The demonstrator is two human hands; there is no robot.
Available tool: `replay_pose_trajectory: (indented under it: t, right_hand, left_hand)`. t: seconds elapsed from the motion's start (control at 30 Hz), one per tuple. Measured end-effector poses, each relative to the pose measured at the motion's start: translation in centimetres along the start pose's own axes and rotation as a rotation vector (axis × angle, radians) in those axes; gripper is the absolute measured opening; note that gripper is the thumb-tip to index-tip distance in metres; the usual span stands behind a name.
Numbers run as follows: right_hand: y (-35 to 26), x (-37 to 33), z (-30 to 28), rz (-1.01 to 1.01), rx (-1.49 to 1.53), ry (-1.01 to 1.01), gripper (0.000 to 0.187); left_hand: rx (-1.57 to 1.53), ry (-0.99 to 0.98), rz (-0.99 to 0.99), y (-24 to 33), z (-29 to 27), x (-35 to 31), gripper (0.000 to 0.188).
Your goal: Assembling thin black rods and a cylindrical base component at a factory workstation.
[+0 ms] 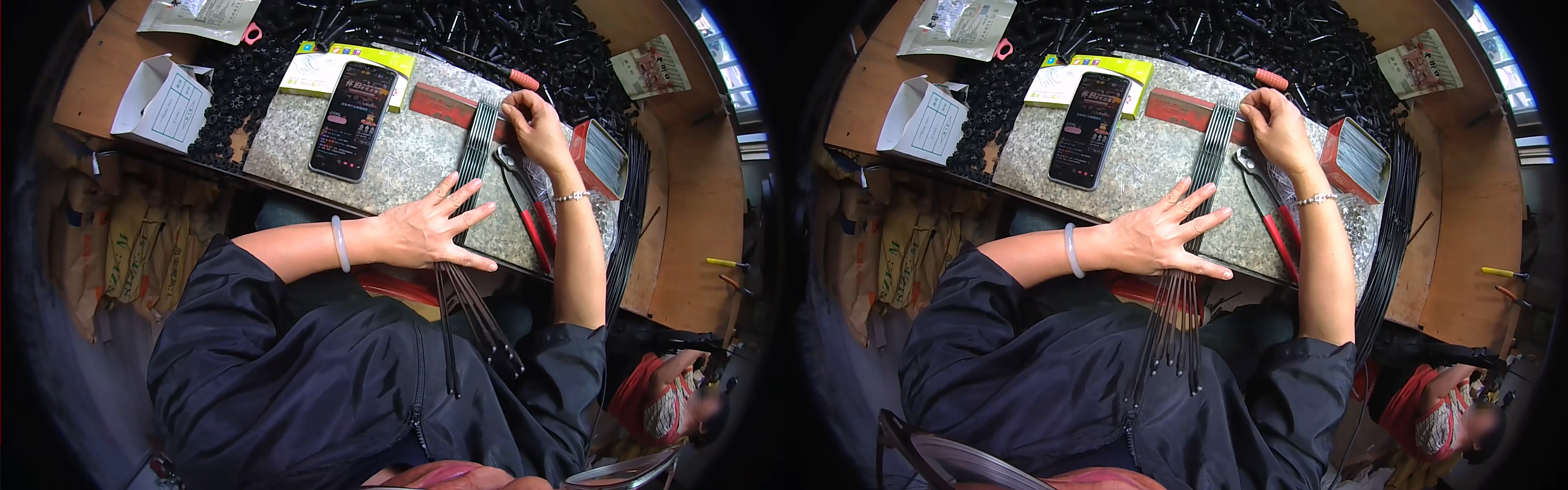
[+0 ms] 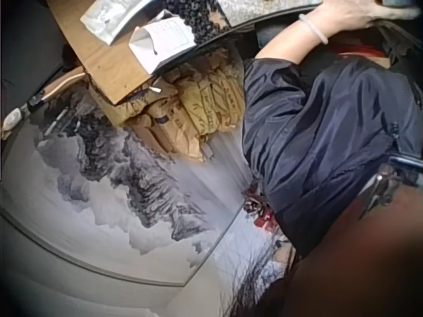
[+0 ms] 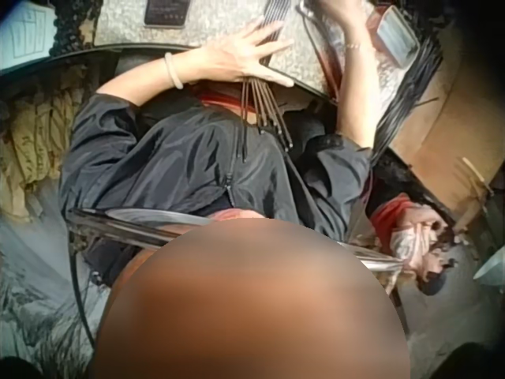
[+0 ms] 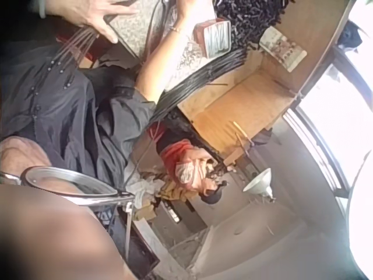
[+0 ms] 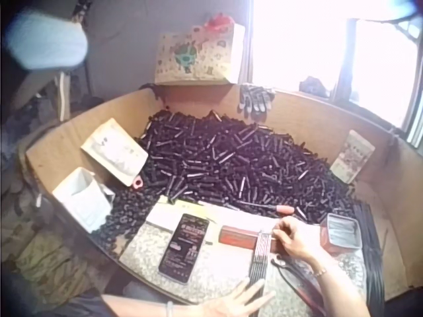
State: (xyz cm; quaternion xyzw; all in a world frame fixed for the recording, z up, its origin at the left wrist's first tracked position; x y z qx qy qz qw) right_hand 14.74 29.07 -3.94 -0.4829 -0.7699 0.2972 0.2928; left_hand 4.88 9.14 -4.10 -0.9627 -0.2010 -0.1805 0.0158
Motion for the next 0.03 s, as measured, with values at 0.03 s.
replay_pose_trajectory:
  t: [0.03]
  right_hand:
    - [0.14, -0.37, 0.01, 0.012, 0.016, 0.04, 0.013]
  left_hand:
    - [0.004, 0.001, 0.0, -0.06, -0.1, 0.05, 0.064]
Point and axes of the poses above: each hand's wrist, its own x-axis towards the middle knuckle, its own z-axis out of the palm, y = z × x, the point moved 9 cm from there along x, towards the middle knuckle, and after that the axes turned 6 degrees about x, right-handed, at the moved point
